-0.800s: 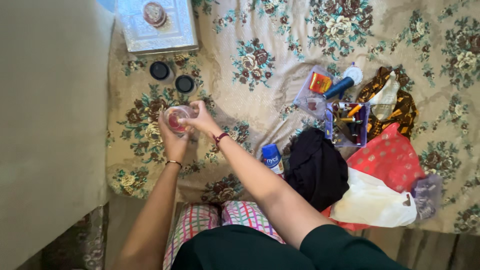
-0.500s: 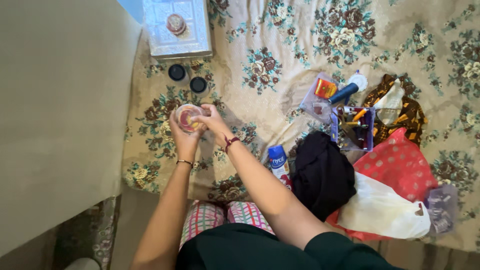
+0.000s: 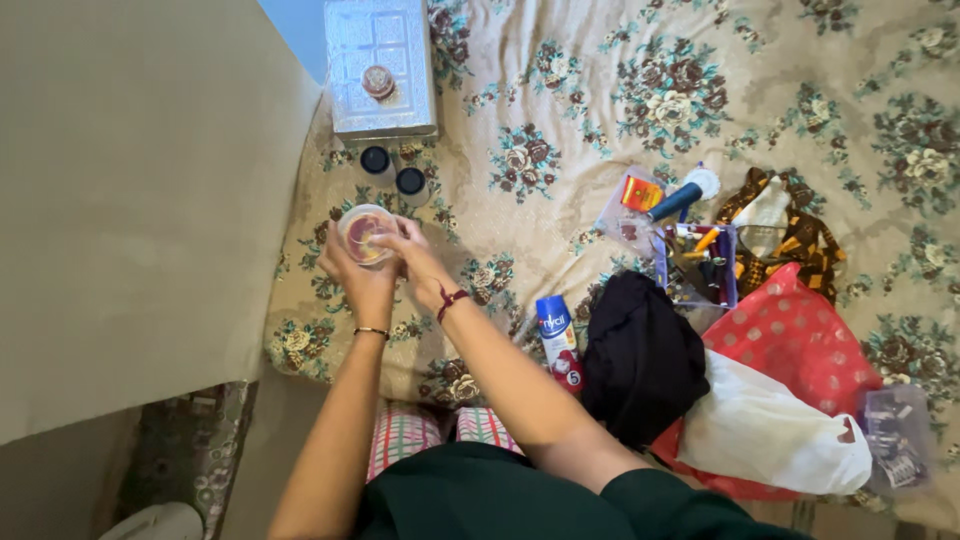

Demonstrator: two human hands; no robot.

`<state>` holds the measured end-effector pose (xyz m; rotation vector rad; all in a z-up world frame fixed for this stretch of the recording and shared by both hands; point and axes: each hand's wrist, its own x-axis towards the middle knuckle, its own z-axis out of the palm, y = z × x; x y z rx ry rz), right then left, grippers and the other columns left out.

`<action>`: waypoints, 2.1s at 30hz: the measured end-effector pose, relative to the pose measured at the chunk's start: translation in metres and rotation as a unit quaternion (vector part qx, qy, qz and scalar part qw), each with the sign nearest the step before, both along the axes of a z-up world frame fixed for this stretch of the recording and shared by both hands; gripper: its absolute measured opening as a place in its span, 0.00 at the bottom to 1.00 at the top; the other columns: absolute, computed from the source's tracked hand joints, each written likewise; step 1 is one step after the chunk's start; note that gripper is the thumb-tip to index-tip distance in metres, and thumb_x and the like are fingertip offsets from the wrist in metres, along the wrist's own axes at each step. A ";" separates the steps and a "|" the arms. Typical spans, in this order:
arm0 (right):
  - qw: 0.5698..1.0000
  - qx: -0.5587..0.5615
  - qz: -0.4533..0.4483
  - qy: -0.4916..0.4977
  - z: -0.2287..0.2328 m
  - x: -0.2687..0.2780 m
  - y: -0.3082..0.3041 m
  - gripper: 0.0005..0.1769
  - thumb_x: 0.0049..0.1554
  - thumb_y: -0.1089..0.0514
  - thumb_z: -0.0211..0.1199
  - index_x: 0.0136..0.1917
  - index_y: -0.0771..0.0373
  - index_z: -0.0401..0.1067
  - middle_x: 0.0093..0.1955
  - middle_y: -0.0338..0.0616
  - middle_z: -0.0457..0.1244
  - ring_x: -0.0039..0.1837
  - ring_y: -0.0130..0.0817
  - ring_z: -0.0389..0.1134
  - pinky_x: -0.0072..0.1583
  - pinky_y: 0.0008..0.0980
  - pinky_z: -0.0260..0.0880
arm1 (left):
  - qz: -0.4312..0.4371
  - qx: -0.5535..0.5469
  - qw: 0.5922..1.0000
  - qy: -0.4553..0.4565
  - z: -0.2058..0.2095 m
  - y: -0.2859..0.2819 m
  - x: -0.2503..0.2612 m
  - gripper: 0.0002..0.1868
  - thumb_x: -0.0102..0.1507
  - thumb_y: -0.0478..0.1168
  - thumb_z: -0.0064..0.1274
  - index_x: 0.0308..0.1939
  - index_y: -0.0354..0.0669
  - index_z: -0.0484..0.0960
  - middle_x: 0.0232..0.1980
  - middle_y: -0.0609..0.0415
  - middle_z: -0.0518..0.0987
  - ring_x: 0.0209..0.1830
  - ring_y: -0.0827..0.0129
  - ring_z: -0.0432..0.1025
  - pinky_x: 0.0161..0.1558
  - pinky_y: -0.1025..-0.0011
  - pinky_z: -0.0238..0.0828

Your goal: The person picks up small round containers from the bed, opens a wardrobe drawer, and places the containers inside. The person also rubs their hands together at intervals and arranges items in the drawer before closing it.

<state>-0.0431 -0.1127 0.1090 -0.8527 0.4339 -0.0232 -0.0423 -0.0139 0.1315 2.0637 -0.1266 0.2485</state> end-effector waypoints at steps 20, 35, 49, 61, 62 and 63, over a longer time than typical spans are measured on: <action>0.997 -0.050 -0.013 -0.056 0.108 -0.038 -0.023 0.38 0.52 0.49 0.69 0.71 0.57 0.59 0.63 0.41 0.64 0.61 0.30 0.66 0.56 0.36 0.70 | -0.169 -0.032 0.980 -0.103 0.103 0.012 -0.002 0.49 0.49 0.40 0.75 0.72 0.37 0.67 0.68 0.42 0.71 0.70 0.51 0.67 0.70 0.59 0.63; 0.995 -0.099 -0.018 -0.022 0.067 -0.051 -0.071 0.37 0.51 0.47 0.73 0.67 0.58 0.61 0.50 0.37 0.64 0.45 0.23 0.64 0.49 0.29 0.68 | -0.229 -0.035 0.969 -0.090 0.074 -0.024 -0.009 0.56 0.48 0.40 0.76 0.76 0.36 0.60 0.72 0.38 0.69 0.70 0.50 0.67 0.68 0.59 0.64; 0.995 -0.052 0.070 0.051 0.019 -0.040 -0.098 0.34 0.49 0.45 0.74 0.63 0.59 0.65 0.43 0.36 0.64 0.42 0.26 0.67 0.47 0.34 0.73 | -0.155 -0.015 0.988 -0.014 0.020 -0.043 -0.025 0.56 0.50 0.38 0.72 0.78 0.37 0.56 0.74 0.39 0.67 0.71 0.52 0.68 0.69 0.61 0.67; 0.995 -0.096 0.042 -0.002 0.035 -0.031 -0.062 0.38 0.47 0.47 0.73 0.66 0.61 0.64 0.50 0.37 0.65 0.44 0.23 0.67 0.43 0.27 0.68 | -0.092 0.030 0.993 -0.063 0.035 -0.023 -0.040 0.57 0.54 0.44 0.72 0.79 0.32 0.52 0.78 0.34 0.61 0.76 0.47 0.62 0.72 0.57 0.59; 0.995 -0.091 0.031 -0.016 0.036 -0.030 -0.060 0.38 0.47 0.48 0.74 0.66 0.62 0.64 0.51 0.38 0.66 0.45 0.23 0.69 0.44 0.27 0.70 | -0.095 0.023 0.993 -0.063 0.036 -0.023 -0.039 0.57 0.55 0.44 0.71 0.79 0.31 0.51 0.78 0.34 0.61 0.76 0.47 0.61 0.72 0.57 0.59; 0.996 -0.085 0.023 -0.029 0.038 -0.030 -0.058 0.37 0.47 0.50 0.74 0.65 0.63 0.64 0.51 0.38 0.66 0.46 0.24 0.70 0.45 0.27 0.73 | -0.097 0.016 0.993 -0.062 0.037 -0.023 -0.040 0.57 0.56 0.45 0.71 0.79 0.30 0.51 0.78 0.33 0.60 0.76 0.47 0.61 0.72 0.57 0.59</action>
